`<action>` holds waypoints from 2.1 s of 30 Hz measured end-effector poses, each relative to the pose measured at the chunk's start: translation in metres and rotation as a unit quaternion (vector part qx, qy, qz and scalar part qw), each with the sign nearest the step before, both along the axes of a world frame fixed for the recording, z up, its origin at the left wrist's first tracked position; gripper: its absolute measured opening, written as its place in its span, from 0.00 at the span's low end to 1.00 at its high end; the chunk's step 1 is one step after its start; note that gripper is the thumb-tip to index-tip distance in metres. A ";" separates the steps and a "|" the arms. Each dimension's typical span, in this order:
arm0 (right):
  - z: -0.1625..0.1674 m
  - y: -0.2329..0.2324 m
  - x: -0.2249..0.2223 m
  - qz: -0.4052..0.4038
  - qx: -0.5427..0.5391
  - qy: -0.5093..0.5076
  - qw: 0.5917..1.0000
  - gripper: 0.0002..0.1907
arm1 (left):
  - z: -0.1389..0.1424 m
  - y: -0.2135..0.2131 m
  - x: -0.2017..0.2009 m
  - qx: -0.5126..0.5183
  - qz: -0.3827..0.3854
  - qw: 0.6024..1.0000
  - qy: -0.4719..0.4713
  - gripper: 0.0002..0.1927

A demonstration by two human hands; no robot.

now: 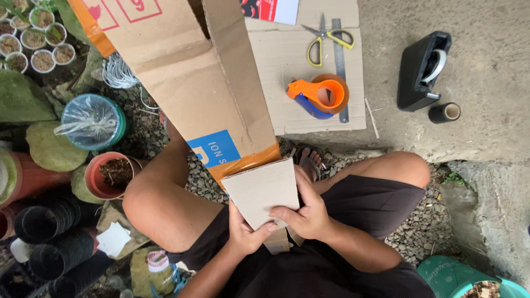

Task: The person assembles a long cardboard box by folding and taping the flaps. They then cut a piece of printed cardboard and a plain cardboard piece with scissors, inserting the plain piece into the box as reinforcement.

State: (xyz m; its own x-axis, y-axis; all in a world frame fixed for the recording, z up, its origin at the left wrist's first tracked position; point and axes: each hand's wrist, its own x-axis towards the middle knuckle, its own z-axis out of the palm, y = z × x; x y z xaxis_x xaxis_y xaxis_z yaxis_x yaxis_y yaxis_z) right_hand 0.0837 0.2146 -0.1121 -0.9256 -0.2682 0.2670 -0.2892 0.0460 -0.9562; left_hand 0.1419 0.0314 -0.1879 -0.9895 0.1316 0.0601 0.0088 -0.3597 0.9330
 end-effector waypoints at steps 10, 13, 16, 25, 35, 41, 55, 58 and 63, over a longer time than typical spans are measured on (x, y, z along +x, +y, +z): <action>-0.002 -0.001 0.006 0.018 -0.115 -0.015 0.993 0.45 | -0.004 -0.003 0.014 0.001 -0.014 1.000 -0.010 0.37; -0.005 -0.003 0.008 0.005 -0.119 -0.008 0.993 0.43 | -0.005 -0.002 0.016 -0.006 -0.009 1.000 -0.023 0.33; -0.010 -0.004 0.009 -0.003 -0.119 -0.008 0.993 0.41 | -0.005 0.000 0.018 -0.008 0.002 1.000 -0.027 0.34; -0.023 -0.005 -0.003 -0.018 -0.111 -0.066 0.991 0.40 | 0.013 0.008 -0.002 0.006 0.032 0.997 -0.064 0.39; -0.038 -0.012 -0.110 0.003 -0.016 -0.222 0.975 0.38 | 0.038 0.000 -0.098 -0.042 0.037 0.987 -0.152 0.31; -0.013 -0.014 -0.111 0.035 -0.057 -0.189 0.980 0.39 | 0.066 0.000 -0.108 0.027 0.020 0.986 -0.166 0.33; -0.020 -0.015 -0.096 0.029 -0.050 -0.152 0.987 0.39 | 0.062 -0.003 -0.094 -0.021 0.028 0.989 -0.141 0.32; -0.019 -0.014 -0.094 0.026 -0.054 -0.150 0.987 0.40 | 0.056 -0.005 -0.091 -0.035 0.029 0.990 -0.136 0.32; -0.020 -0.012 -0.091 0.028 -0.051 -0.128 0.990 0.36 | 0.044 0.000 -0.081 -0.097 0.048 0.988 -0.108 0.34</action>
State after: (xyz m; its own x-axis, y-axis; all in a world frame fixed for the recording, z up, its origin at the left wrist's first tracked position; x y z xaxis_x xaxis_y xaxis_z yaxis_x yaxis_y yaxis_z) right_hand -0.0069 0.2025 -0.1323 -0.9507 -0.3054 0.0540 -0.0361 -0.0640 -0.9973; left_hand 0.0609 0.0310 -0.1435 -0.9849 0.0245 -0.1713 -0.1729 -0.1809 0.9682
